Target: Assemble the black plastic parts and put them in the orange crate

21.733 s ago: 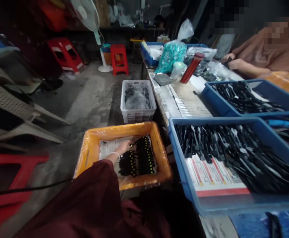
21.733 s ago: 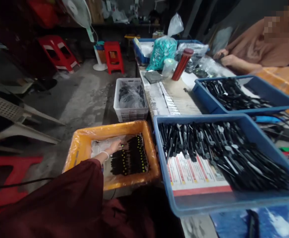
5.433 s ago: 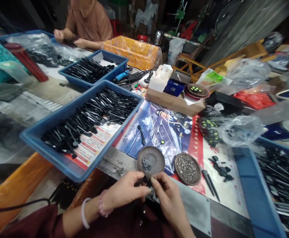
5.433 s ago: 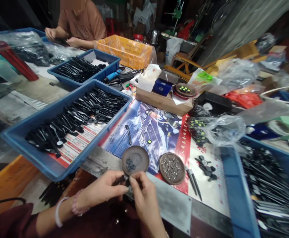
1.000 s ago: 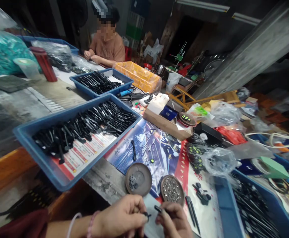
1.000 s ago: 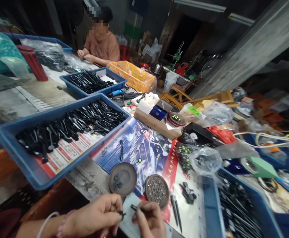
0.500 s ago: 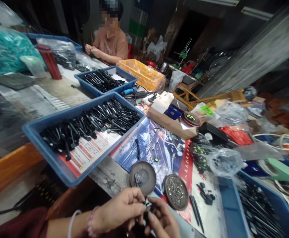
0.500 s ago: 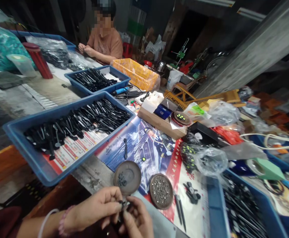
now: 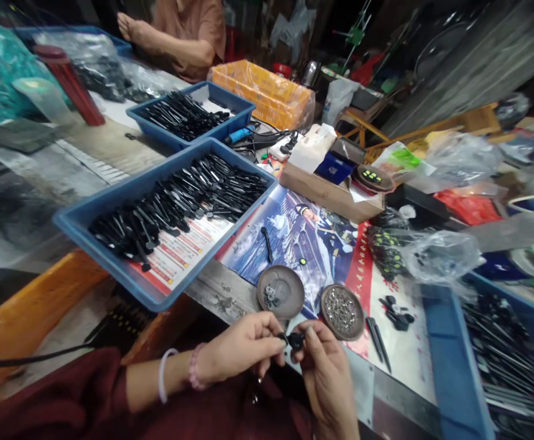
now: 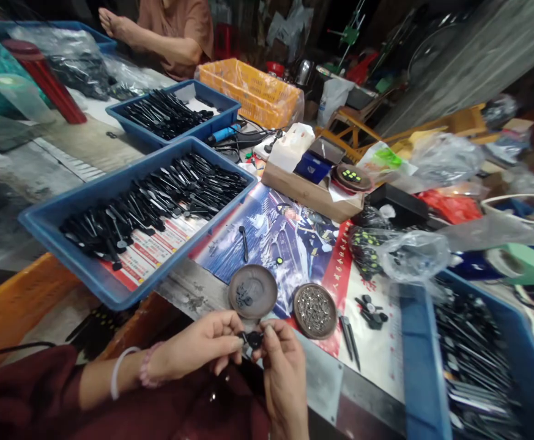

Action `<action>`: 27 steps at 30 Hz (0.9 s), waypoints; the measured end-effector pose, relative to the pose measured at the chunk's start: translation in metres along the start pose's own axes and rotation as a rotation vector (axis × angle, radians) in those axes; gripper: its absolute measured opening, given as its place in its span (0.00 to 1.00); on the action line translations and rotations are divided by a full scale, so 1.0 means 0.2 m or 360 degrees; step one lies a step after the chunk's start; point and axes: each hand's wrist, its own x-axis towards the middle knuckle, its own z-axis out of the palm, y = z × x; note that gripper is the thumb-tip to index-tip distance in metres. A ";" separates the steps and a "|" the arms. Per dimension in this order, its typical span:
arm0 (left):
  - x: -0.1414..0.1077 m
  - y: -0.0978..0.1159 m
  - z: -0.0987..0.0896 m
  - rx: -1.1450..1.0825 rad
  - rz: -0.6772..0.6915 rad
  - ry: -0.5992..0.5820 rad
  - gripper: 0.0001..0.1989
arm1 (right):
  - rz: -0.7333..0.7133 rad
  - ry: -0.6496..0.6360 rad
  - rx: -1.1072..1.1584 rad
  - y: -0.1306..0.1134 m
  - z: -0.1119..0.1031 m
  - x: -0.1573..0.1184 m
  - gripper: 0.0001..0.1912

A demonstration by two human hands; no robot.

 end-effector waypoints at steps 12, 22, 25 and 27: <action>-0.01 -0.01 0.00 0.0049 -0.0042 -0.0021 0.09 | -0.0088 0.0074 -0.0056 0.01 -0.02 0.01 0.18; -0.01 -0.02 0.01 0.0063 -0.0079 -0.0017 0.10 | -0.0075 0.0158 -0.0047 0.01 -0.02 0.01 0.24; 0.00 -0.03 0.01 0.0073 -0.0077 -0.0031 0.10 | -0.0031 0.0213 -0.0079 0.01 -0.02 0.01 0.27; 0.00 -0.04 0.00 0.0079 -0.0083 -0.0039 0.10 | -0.0004 0.0245 -0.0089 0.01 -0.01 0.01 0.29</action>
